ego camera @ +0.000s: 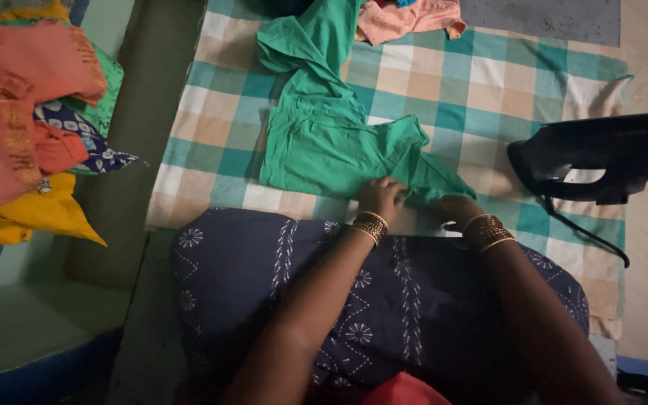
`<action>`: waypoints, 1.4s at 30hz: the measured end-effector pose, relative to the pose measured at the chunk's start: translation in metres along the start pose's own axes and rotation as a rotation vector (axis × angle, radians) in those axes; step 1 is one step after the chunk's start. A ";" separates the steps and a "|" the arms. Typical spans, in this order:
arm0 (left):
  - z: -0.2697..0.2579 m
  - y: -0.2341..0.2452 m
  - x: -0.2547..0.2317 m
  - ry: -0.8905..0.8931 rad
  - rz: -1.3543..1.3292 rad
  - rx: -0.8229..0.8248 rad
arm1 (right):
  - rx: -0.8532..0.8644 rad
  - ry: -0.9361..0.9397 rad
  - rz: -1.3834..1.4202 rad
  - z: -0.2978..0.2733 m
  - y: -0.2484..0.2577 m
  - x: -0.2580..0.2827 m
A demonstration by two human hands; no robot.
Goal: The person irons a green garment on a checkered cloth laid on the floor. They repeatedly smooth the fabric with their hands and use a black iron to press different sections, adjusting the garment between passes.
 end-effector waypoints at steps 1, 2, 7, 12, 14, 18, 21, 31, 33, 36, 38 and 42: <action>0.000 -0.002 0.000 0.005 0.012 0.012 | 0.113 -0.197 0.195 0.002 -0.012 -0.009; 0.000 -0.001 0.000 -0.003 0.004 -0.009 | 0.167 -0.160 -0.086 0.006 -0.017 -0.004; -0.002 0.000 -0.003 -0.009 0.022 0.021 | 0.347 -0.091 -0.719 0.003 -0.031 0.002; -0.007 -0.009 -0.018 0.091 0.177 0.220 | 0.376 -0.128 -0.520 -0.034 -0.014 0.029; -0.012 -0.014 -0.020 0.087 0.230 0.252 | 0.403 -0.203 -0.462 -0.050 0.002 0.038; -0.011 -0.021 -0.022 0.028 0.285 0.200 | 0.280 -0.532 -0.216 -0.062 0.054 0.037; -0.013 -0.009 -0.028 0.033 0.264 0.189 | -0.056 -0.470 -0.164 -0.056 0.087 0.026; 0.099 0.021 0.020 -0.070 0.123 -0.142 | 0.024 -0.419 -0.283 0.009 0.052 -0.002; 0.137 0.011 0.039 -0.154 0.144 -0.143 | 0.109 -0.231 -0.367 0.016 0.045 -0.003; 0.177 -0.016 0.055 -0.201 0.181 0.009 | 0.104 -0.239 -0.387 0.025 0.052 -0.019; 0.194 -0.042 0.064 -0.202 0.186 0.198 | 0.039 -0.304 -0.244 0.021 0.062 -0.024; 0.240 -0.070 0.087 -0.242 0.443 0.318 | -0.117 -0.459 0.087 -0.006 0.102 -0.025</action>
Point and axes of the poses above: each hand's wrist, its own z-axis towards the middle knuckle, its own y-axis out of the back of the hand, x = y × z, the point moved 6 cm from there along z, towards the middle knuckle, and after that the axes turned 10 degrees about -y, right-handed, at the moved point
